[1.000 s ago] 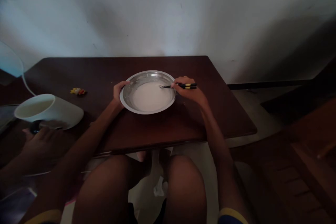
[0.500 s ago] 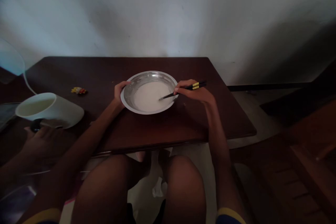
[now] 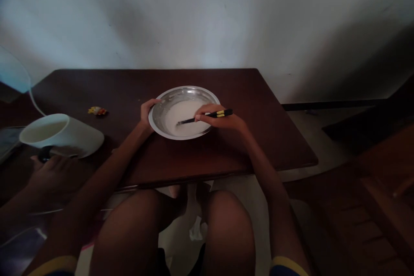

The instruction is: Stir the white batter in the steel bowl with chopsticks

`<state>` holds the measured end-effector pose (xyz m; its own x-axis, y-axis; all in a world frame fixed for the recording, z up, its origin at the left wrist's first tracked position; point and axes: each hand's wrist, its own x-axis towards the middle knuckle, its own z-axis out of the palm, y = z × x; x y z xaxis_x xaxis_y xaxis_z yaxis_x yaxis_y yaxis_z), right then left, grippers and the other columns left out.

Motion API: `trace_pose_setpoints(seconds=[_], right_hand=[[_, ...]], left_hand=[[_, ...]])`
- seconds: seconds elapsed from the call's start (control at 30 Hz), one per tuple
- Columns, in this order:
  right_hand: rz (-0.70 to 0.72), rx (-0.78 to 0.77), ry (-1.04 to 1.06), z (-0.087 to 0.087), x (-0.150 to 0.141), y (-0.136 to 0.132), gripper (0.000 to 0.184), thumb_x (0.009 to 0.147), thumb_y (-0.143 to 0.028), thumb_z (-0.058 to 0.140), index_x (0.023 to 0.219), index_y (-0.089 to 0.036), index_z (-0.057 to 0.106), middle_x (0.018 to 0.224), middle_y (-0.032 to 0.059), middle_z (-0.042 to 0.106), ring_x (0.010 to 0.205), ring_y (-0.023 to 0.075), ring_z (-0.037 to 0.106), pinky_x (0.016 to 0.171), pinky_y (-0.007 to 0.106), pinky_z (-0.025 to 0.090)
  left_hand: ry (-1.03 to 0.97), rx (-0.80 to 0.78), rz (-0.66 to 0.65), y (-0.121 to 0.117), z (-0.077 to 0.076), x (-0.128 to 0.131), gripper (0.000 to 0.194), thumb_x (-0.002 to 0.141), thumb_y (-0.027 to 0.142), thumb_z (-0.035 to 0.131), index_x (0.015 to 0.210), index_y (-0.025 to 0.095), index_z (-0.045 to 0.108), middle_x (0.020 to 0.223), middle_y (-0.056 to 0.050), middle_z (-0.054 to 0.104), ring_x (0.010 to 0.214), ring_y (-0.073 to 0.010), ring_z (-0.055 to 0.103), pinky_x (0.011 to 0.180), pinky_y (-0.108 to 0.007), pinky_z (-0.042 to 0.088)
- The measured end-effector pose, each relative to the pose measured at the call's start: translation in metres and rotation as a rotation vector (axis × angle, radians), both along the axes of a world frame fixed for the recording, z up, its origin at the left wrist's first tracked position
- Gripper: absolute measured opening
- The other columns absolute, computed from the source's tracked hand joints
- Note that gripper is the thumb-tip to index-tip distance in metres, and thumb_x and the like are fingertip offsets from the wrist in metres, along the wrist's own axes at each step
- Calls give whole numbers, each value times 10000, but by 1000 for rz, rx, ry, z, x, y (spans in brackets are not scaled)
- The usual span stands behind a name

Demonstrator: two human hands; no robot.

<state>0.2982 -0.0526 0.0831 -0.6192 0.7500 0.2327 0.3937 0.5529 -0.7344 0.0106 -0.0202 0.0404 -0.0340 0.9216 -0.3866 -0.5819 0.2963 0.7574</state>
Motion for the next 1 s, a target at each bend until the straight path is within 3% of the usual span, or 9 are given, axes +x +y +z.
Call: trace_pose_setpoints(seconds=[0.1,0.17,0.27,0.37,0.53,0.7,0.87,0.93,1.0], right_hand=[[-219,115,-4,-4,2,4,257,989,-416,657,879,-250,819,1054,63,826,1089,265,713,1071,445,521],[-290,87,-3,-1,12,4,274,985,-420,654,851,-241,812,1012,65,821,1026,263,721,1005,433,539],[-138,-60,2,7,15,-2,318,973,-487,670,849,-236,821,960,57,820,963,249,734,917,389,560],[-16,-54,-6,5,3,-4,334,977,-515,671,884,-240,835,1020,58,830,1044,252,733,1005,398,547],[-246,70,12,1,7,-1,332,998,-496,650,871,-248,830,1018,65,824,1061,265,718,1049,442,529],[-41,-26,-39,4,3,-5,392,998,-583,655,896,-258,849,974,58,821,1036,257,723,999,418,554],[-299,122,-17,1,10,0,374,1014,-550,646,872,-263,840,997,58,824,1055,270,709,1061,474,525],[-271,68,-18,4,19,-1,370,1015,-533,647,860,-259,841,973,58,817,1010,258,719,1013,445,546],[-135,0,-21,6,19,-3,381,1013,-550,653,861,-259,846,953,57,813,1000,251,726,983,420,559]], left_hand=[[7,1,9,0,0,1,99,762,291,698,785,207,744,686,-59,769,872,-343,803,809,-430,664],[12,-6,22,0,0,1,96,767,298,710,772,208,743,688,-61,773,903,-353,805,818,-428,663],[17,-13,24,-1,1,1,102,775,303,721,757,204,739,703,-63,779,923,-352,803,830,-413,657],[17,-16,7,-2,2,2,116,785,299,699,738,197,728,719,-69,785,906,-345,800,825,-411,656],[25,12,22,-2,3,2,82,751,263,670,695,212,700,680,-68,763,903,-337,803,800,-396,659],[6,-20,19,-2,5,2,87,758,257,655,717,206,712,686,-71,771,913,-344,799,806,-407,659],[-15,-18,19,-3,5,2,90,746,269,667,753,206,731,710,-72,781,915,-345,805,815,-417,665],[-7,-3,11,-2,3,2,90,729,279,712,771,204,736,716,-69,782,928,-356,806,826,-419,662],[8,8,5,-1,1,1,106,719,285,743,781,201,733,709,-66,776,933,-364,804,836,-419,656]])
